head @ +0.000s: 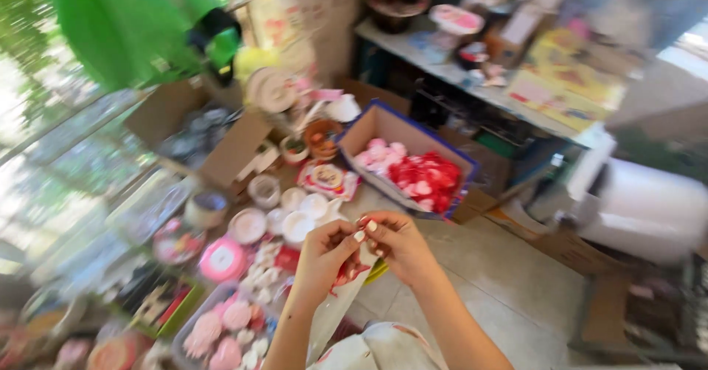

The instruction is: The person is shown hand-crafting or assembling small decorative items that appear to be heart-shaped scented wax melts or small candles, decorating them with small artificial flowers and packaging them.

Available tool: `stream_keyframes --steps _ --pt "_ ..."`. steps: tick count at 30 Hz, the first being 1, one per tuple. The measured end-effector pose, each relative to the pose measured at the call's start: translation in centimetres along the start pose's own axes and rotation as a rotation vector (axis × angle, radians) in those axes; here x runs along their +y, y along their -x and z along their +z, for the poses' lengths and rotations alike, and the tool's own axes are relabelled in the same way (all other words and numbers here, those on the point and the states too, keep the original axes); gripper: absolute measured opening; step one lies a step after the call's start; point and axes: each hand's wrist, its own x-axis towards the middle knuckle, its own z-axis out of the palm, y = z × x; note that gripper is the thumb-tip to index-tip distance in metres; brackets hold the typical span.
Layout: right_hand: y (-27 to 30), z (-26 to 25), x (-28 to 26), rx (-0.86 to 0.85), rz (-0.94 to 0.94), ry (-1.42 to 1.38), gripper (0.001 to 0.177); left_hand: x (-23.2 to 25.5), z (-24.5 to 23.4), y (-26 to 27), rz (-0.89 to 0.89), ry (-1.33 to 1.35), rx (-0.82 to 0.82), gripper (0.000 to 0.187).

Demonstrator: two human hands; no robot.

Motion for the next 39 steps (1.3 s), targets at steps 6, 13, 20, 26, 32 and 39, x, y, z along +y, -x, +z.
stream_keyframes --steps 6,13,20,26,32,39 --pt "3.7 -2.1 -1.8 0.024 -0.084 -0.234 0.010 -1.3 3.7 -2.1 -0.148 0.065 -0.185 0.015" --pt "6.6 -5.1 -2.8 0.075 -0.191 -0.313 0.011 -1.4 5.1 -2.5 -0.133 -0.069 -0.320 0.014" --pt "7.1 -1.7 -5.5 0.111 -0.108 -0.058 0.010 4.4 5.5 0.2 0.322 -0.695 -0.253 0.009" --pt "6.0 -0.3 -6.1 0.174 0.091 0.282 0.012 7.2 4.6 1.3 0.651 -1.035 -0.253 0.010" --pt "4.5 0.5 -6.8 0.024 0.273 0.423 0.016 9.5 3.9 1.4 0.671 -1.042 -0.325 0.008" --pt "4.2 0.8 -7.1 -0.200 0.433 0.482 0.016 9.3 3.9 0.7 0.493 -0.982 -0.389 0.011"
